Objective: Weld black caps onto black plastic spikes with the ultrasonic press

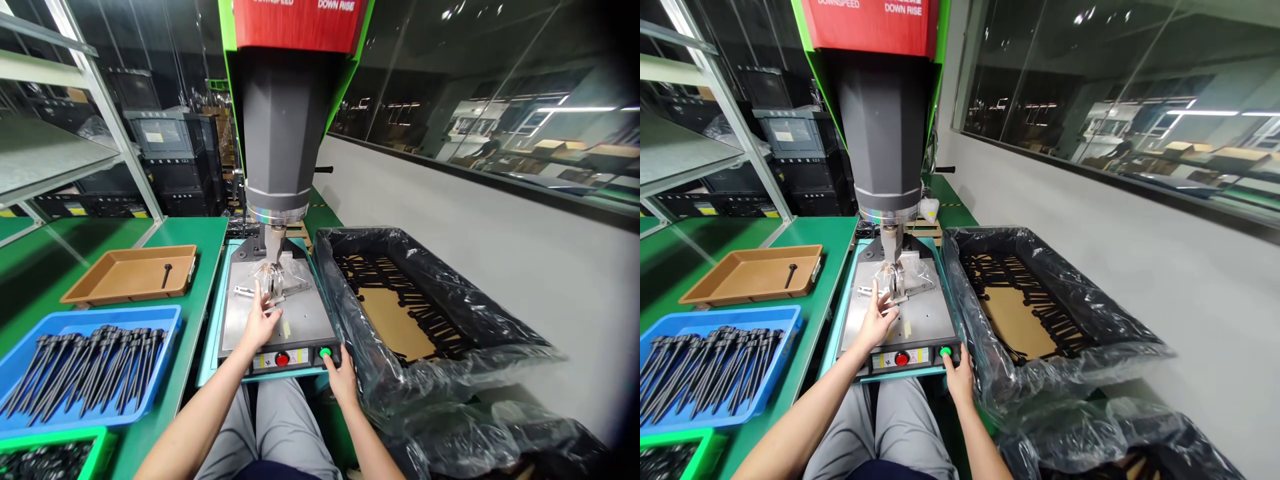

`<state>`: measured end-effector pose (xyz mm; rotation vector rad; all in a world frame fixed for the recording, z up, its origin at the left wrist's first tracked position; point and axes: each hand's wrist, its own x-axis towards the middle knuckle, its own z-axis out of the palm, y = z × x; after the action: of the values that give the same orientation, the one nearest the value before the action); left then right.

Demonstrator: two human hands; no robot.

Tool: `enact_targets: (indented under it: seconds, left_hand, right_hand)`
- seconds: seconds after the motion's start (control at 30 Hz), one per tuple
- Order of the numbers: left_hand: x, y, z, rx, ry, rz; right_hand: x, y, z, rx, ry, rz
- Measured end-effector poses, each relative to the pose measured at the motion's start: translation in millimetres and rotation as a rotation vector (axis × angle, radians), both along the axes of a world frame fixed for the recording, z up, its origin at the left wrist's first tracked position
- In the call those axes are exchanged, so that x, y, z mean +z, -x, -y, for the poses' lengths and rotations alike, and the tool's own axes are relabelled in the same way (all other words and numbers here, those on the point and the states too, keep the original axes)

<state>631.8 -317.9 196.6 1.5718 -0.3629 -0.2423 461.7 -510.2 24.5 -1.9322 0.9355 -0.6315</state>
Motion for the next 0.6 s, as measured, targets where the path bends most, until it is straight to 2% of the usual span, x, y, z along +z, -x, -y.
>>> enact_targets:
  seconds: [0.27, 0.6]
  left_hand:
    - [4.5, -8, 0, 0.018, -0.027, -0.001]
    - [-0.9, -3, 6, -0.053, 0.050, -0.022]
  right_hand:
    - [-6.2, 1, 3, 0.005, -0.015, 0.014]
    - [9.0, 3, 5, 0.038, -0.058, -0.018]
